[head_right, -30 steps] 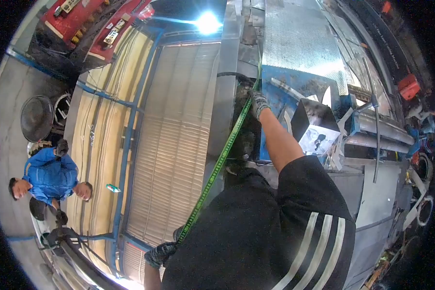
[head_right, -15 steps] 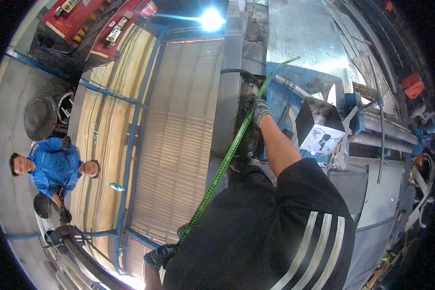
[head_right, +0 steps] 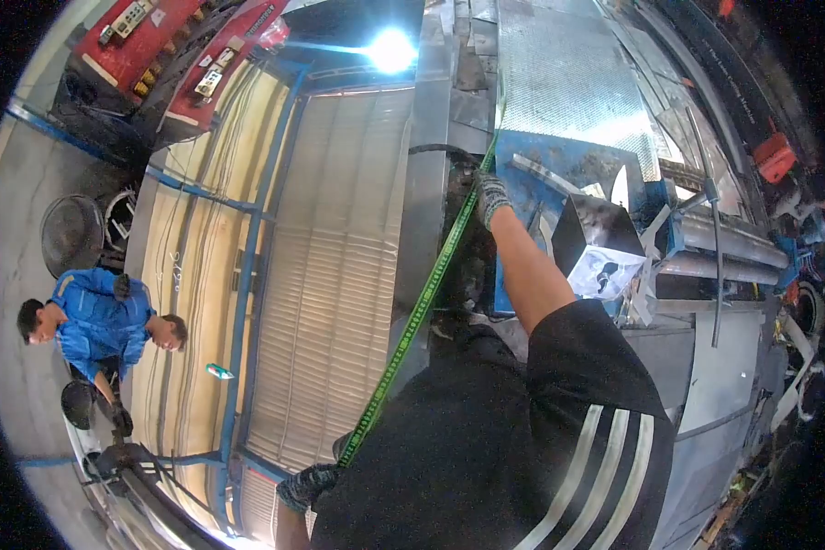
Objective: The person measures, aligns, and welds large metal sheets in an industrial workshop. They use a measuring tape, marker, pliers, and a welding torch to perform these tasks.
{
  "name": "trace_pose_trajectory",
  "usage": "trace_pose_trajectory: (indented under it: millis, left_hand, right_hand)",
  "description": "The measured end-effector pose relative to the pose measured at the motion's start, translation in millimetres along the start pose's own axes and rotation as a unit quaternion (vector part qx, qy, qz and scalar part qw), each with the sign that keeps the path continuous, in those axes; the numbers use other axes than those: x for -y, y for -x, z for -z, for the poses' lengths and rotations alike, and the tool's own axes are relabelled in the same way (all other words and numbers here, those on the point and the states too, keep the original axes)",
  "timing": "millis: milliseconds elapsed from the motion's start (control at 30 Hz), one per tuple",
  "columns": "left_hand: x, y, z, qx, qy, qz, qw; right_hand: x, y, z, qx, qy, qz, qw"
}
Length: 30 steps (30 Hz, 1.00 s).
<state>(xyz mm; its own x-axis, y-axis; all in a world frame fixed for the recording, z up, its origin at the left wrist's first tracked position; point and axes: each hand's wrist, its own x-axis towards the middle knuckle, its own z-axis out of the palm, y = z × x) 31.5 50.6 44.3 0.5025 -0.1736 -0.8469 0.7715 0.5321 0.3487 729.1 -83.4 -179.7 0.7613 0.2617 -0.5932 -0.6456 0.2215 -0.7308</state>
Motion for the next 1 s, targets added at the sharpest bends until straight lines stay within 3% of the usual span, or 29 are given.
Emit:
trace_pose_trajectory:
  millis: [67,133,300,400,467,500,567,700,800,900,967,1000]
  left_hand:
    - [-3,1,1,0.002,-0.001,0.009,1.0]
    - [-6,3,2,0.004,-0.001,0.018,1.0]
    - [-19,9,-11,0.008,0.007,0.032,0.999]
    - [-45,22,-37,-0.053,-0.019,0.09,0.994]
    - [-31,22,-16,0.098,0.109,0.052,0.988]
    - [-26,21,-18,0.096,0.111,0.054,0.988]
    - [-24,21,-35,-0.082,-0.003,0.08,0.993]
    - [-15,17,-30,-0.07,-0.034,0.055,0.995]
    - [-20,17,-32,-0.06,-0.058,0.036,0.996]
    - [-40,19,-42,-0.083,-0.133,0.064,0.985]
    - [-37,9,-33,-0.061,-0.129,0.028,0.989]
    - [-38,7,-28,-0.061,-0.132,0.023,0.989]
  right_hand:
    - [2,-1,-3,0.003,0.022,-0.003,1.0]
    - [2,-5,-5,0.065,-0.027,-0.024,0.997]
    - [7,11,-20,0.05,-0.063,-0.019,0.997]
    - [-4,6,-16,0.034,-0.083,-0.019,0.996]
    - [-10,15,-15,0.034,-0.096,-0.022,0.995]
    - [-8,26,-20,0.034,-0.097,-0.025,0.994]
    - [-14,26,-18,0.017,-0.083,-0.011,0.996]
    - [-22,16,-9,0.027,-0.094,-0.01,0.995]
    - [-17,18,-10,-0.009,-0.019,0.01,1.0]
    - [9,50,-30,0.013,-0.098,-0.007,0.995]
    - [16,36,-36,0.093,-0.084,-0.03,0.992]
    - [14,31,-42,0.119,-0.135,0.029,0.983]
